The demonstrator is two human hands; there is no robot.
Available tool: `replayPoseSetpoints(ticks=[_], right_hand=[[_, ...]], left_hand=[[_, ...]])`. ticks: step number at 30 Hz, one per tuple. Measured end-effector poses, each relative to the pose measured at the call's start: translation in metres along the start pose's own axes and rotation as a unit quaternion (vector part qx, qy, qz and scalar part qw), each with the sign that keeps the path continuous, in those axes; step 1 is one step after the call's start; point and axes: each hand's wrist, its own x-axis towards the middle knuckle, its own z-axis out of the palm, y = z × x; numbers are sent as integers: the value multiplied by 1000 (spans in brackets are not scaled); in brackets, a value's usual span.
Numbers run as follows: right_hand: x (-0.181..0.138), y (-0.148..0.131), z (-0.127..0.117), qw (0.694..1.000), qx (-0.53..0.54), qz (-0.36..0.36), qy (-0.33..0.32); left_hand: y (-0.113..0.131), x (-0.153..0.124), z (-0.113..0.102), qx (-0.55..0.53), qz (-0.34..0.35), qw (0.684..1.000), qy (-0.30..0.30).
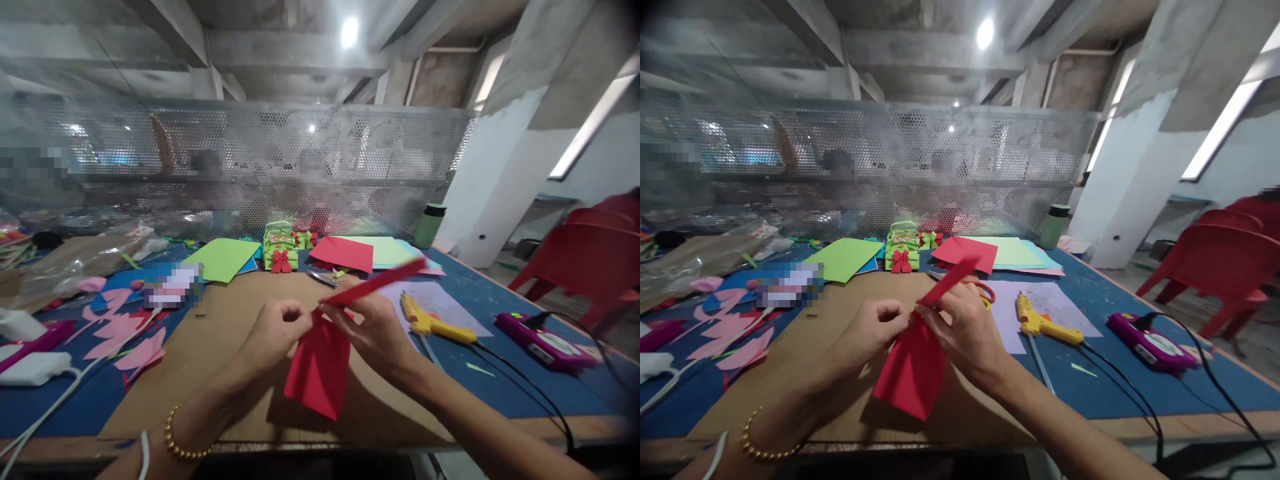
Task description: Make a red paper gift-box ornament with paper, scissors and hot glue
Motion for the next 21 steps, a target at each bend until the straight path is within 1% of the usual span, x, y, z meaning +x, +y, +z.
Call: replayPoseSetpoints(ticks=[3,5,8,12,14,18,21], right_hand=[[-8,-6,-2,991,-79,-110,-22],[-12,-11,-2,981,-125,-147,-26],[-18,-20,0,969,-174,-171,-30],[-23,-29,2,948,-229,-217,-31],[-25,-33,1,940,-248,-232,-34],[-29,-38,0,931,-266,-246,-51],[-31,-40,2,930,-269,-243,-53]], left_hand=[[-3,2,0,3,-4,1000,-1],[-4,3,1,0,-11,1000,2],[-2,1,1,-22,-19,1000,-1],[1,-4,0,-44,-17,998,-34],[2,-6,-2,-47,-16,998,-41],[3,-6,-6,-48,-26,997,-49],[4,-6,-7,-48,-30,997,-52]])
